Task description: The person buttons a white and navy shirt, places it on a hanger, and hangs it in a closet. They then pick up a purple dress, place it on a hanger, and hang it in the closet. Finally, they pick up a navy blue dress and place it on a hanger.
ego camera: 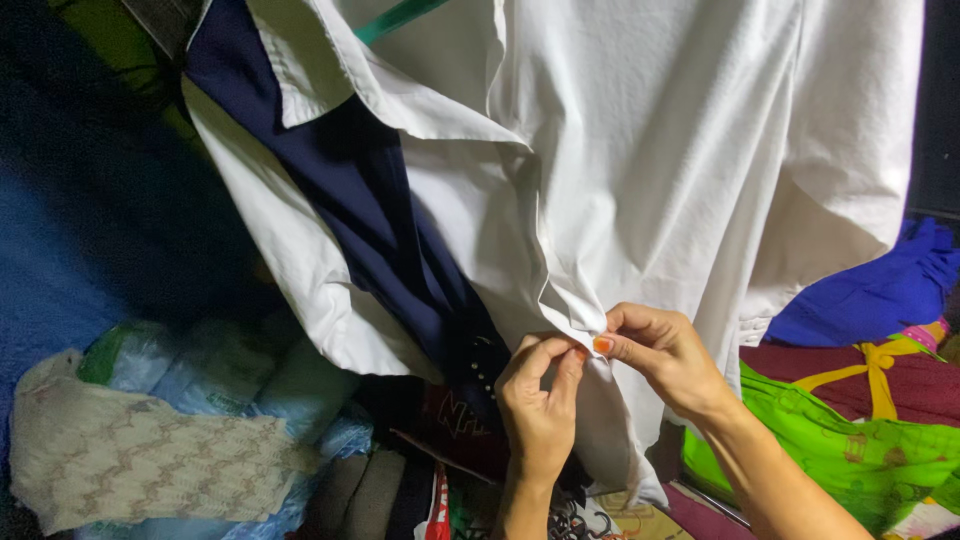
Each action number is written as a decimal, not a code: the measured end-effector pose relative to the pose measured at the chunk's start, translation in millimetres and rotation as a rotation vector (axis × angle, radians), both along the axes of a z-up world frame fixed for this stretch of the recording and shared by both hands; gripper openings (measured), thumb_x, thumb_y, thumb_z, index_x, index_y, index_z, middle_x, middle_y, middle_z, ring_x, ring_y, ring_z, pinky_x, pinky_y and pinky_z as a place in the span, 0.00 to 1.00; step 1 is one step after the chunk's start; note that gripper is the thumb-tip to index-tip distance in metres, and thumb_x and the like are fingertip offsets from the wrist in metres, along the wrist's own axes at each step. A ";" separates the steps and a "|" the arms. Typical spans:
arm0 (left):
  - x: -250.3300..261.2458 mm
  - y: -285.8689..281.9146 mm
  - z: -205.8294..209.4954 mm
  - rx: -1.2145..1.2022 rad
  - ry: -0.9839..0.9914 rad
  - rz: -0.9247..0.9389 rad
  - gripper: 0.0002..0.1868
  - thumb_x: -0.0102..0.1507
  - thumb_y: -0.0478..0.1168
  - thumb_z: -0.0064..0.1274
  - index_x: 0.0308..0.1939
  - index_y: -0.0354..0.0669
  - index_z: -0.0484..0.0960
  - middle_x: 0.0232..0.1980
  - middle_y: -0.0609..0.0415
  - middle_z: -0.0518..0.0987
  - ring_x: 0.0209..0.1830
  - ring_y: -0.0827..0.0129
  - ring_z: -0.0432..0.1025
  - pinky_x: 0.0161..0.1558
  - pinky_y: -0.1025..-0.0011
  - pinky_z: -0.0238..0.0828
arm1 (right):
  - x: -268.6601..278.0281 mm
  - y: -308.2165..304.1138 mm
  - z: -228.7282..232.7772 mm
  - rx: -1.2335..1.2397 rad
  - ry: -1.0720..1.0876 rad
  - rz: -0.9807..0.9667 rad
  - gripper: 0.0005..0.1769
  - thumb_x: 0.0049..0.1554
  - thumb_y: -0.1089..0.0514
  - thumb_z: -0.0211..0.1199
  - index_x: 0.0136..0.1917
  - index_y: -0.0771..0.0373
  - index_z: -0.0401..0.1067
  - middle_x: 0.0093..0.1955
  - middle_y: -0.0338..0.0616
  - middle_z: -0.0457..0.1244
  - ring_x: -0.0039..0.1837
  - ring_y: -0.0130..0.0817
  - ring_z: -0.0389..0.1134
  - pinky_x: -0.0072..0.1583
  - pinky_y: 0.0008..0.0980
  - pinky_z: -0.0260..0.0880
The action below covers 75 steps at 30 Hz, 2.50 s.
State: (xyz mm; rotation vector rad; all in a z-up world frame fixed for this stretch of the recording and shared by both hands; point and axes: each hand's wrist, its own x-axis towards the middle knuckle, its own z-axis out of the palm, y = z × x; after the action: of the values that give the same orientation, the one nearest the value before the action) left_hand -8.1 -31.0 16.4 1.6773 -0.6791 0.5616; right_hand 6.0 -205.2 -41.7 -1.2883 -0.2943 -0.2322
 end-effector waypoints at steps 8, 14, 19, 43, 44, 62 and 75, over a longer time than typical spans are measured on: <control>3.0 7.1 -15.1 -0.093 0.181 -0.069 0.03 0.63 0.29 0.57 0.41 0.33 0.82 0.36 0.55 0.82 0.35 0.77 0.75 0.40 0.77 0.73 | -7.0 3.8 3.4 0.084 0.030 0.050 0.04 0.55 0.65 0.69 0.43 0.69 0.78 0.40 0.38 0.69 0.44 0.25 0.66 0.49 0.28 0.67; -3.5 12.5 -15.8 -0.166 0.164 -0.143 0.02 0.65 0.29 0.57 0.42 0.32 0.81 0.40 0.56 0.81 0.40 0.77 0.75 0.44 0.77 0.73 | -16.3 15.0 14.0 0.036 -0.007 -0.011 0.06 0.55 0.64 0.67 0.45 0.68 0.78 0.41 0.38 0.70 0.46 0.23 0.68 0.51 0.26 0.69; -10.6 15.3 -15.5 -0.084 0.060 0.022 0.03 0.63 0.28 0.60 0.40 0.32 0.83 0.36 0.56 0.80 0.34 0.76 0.76 0.38 0.77 0.73 | -24.1 22.8 18.9 -0.251 -0.196 -0.230 0.05 0.55 0.64 0.69 0.44 0.68 0.77 0.40 0.36 0.67 0.44 0.23 0.63 0.48 0.25 0.64; -24.0 8.6 -9.9 0.212 -0.615 0.343 0.09 0.64 0.27 0.62 0.46 0.35 0.82 0.45 0.50 0.80 0.41 0.61 0.78 0.42 0.69 0.77 | -43.0 30.7 38.8 -0.478 -0.093 -0.358 0.09 0.60 0.61 0.63 0.43 0.70 0.75 0.34 0.37 0.66 0.41 0.21 0.62 0.45 0.24 0.66; -22.9 9.4 -15.3 0.184 -0.576 0.332 0.08 0.64 0.27 0.62 0.46 0.35 0.82 0.45 0.50 0.80 0.41 0.61 0.78 0.42 0.69 0.76 | -39.4 31.1 32.8 -0.474 -0.110 -0.351 0.09 0.60 0.60 0.62 0.43 0.70 0.74 0.33 0.36 0.65 0.42 0.20 0.61 0.45 0.24 0.66; -1.9 37.8 -84.6 -0.105 0.338 -0.093 0.13 0.63 0.24 0.52 0.52 0.34 0.77 0.41 0.51 0.83 0.37 0.69 0.76 0.42 0.71 0.74 | -22.7 35.0 -38.0 -0.135 -0.168 -0.188 0.08 0.60 0.62 0.64 0.53 0.65 0.75 0.51 0.39 0.68 0.53 0.25 0.67 0.57 0.27 0.68; -12.4 64.6 -132.7 -0.133 0.376 -0.179 0.20 0.63 0.26 0.51 0.59 0.35 0.69 0.41 0.55 0.77 0.38 0.73 0.72 0.40 0.75 0.71 | -50.9 93.7 -80.0 -0.532 -0.230 -0.862 0.40 0.39 0.60 0.79 0.64 0.59 0.68 0.58 0.46 0.59 0.54 0.38 0.61 0.48 0.34 0.64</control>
State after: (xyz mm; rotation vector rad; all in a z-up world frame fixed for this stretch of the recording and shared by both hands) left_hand -20.5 33.6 -116.4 1.5240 -0.4987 0.1526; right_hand -44.9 -111.5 -121.7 -1.8674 0.0348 -1.0957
